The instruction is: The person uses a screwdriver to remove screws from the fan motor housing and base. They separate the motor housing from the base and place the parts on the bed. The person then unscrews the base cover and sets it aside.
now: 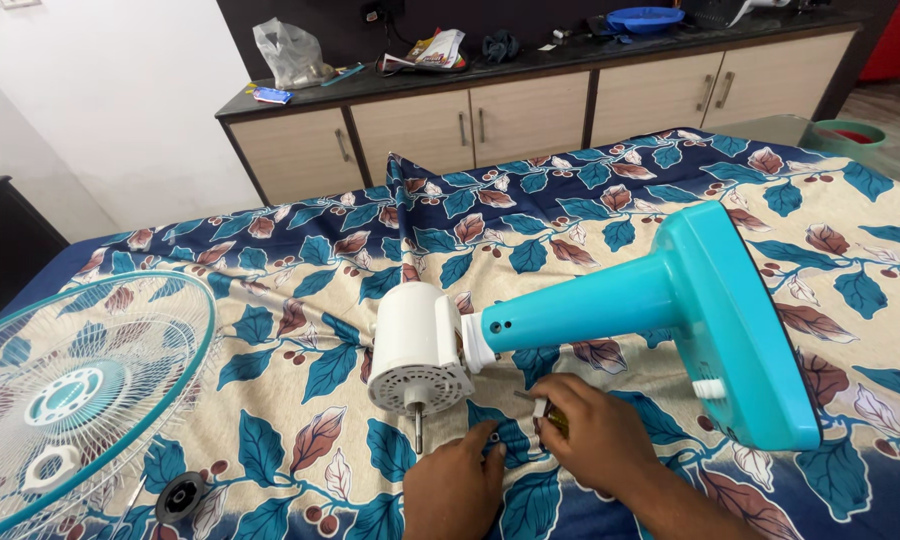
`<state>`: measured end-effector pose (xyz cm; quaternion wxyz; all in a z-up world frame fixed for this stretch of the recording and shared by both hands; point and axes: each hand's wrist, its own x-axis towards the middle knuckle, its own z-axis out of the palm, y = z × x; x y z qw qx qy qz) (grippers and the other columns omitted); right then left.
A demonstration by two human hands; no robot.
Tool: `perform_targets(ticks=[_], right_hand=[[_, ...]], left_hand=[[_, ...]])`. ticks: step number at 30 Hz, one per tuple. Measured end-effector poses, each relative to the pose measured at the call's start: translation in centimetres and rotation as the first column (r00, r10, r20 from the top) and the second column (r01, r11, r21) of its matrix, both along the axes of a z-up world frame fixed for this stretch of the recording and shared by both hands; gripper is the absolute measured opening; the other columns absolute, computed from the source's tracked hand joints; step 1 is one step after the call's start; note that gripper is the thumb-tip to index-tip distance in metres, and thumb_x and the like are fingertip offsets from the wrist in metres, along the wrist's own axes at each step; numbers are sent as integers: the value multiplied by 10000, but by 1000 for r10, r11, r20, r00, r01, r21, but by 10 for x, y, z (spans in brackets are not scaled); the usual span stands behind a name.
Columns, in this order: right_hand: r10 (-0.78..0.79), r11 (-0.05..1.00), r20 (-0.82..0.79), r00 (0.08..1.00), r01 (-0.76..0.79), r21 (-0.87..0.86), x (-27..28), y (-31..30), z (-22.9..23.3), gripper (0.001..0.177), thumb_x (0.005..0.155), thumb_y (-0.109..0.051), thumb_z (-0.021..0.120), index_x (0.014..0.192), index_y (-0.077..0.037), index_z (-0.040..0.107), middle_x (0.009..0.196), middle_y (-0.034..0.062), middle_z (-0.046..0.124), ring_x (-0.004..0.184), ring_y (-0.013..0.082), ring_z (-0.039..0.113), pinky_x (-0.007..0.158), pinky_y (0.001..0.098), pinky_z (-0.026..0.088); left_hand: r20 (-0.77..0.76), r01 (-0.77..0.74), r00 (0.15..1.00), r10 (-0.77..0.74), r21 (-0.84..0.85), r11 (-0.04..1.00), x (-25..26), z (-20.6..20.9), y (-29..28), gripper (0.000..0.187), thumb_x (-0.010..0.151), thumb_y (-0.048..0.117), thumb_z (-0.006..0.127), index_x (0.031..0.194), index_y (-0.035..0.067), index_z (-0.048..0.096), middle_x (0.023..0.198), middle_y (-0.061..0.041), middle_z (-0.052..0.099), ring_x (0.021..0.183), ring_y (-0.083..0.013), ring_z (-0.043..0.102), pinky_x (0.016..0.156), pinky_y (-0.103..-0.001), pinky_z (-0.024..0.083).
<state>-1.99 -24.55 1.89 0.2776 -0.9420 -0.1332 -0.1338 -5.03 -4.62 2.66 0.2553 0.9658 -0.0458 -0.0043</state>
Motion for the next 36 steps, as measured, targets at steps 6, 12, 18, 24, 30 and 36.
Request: perform_targets(ticks=[6,12,18,24,30,36], right_hand=[[-27,997,84,996,21,71,-5,2,2,416,746,-237,781,1155,-195,713,1120,3,736,838,250,776,697,372,621],[-5,997,145,989,-7,79,-9,1,2,413,739,-217,770,1147,-181,715,1101,11,741,821,240,779,689,362,626],[8,998,202,979,-21,61,-18,-1,0,340,736,-216,781,1062,-148,718,1104,10,747,838,253,775,694,371,616],[74,997,296,952,-72,-16,-30,-1,-4,353,693,-199,780,1032,-126,713,1086,40,739,793,294,751,671,394,601],[133,991,328,935,-130,-31,-35,4,2,336,684,-211,794,998,-134,703,1068,34,748,766,285,745,646,392,593],[342,939,435,833,-326,-114,-45,23,8,372,649,-213,798,996,-121,701,1104,68,737,720,273,718,632,384,568]], left_hand=[[128,31,992,-17,-114,993,-2,-11,4,224,886,333,688,1066,200,705,862,-116,762,785,-343,737,672,-467,564],[225,70,974,-35,-154,986,-3,-13,7,200,894,308,692,1006,149,648,806,-114,758,741,-353,722,618,-486,530],[147,111,987,-69,-300,948,-12,-7,16,200,923,340,663,1005,158,656,741,-99,743,710,-329,739,606,-459,539],[118,116,989,-93,-205,972,-32,-17,24,207,919,370,675,1006,183,684,722,-121,733,747,-346,730,651,-473,540],[51,170,985,-163,-249,953,-41,-13,27,211,933,354,663,1016,160,661,757,-127,739,762,-361,723,688,-493,541],[42,151,988,-147,-150,977,-54,0,64,228,968,342,619,1119,173,598,755,-171,719,771,-387,711,710,-524,526]])
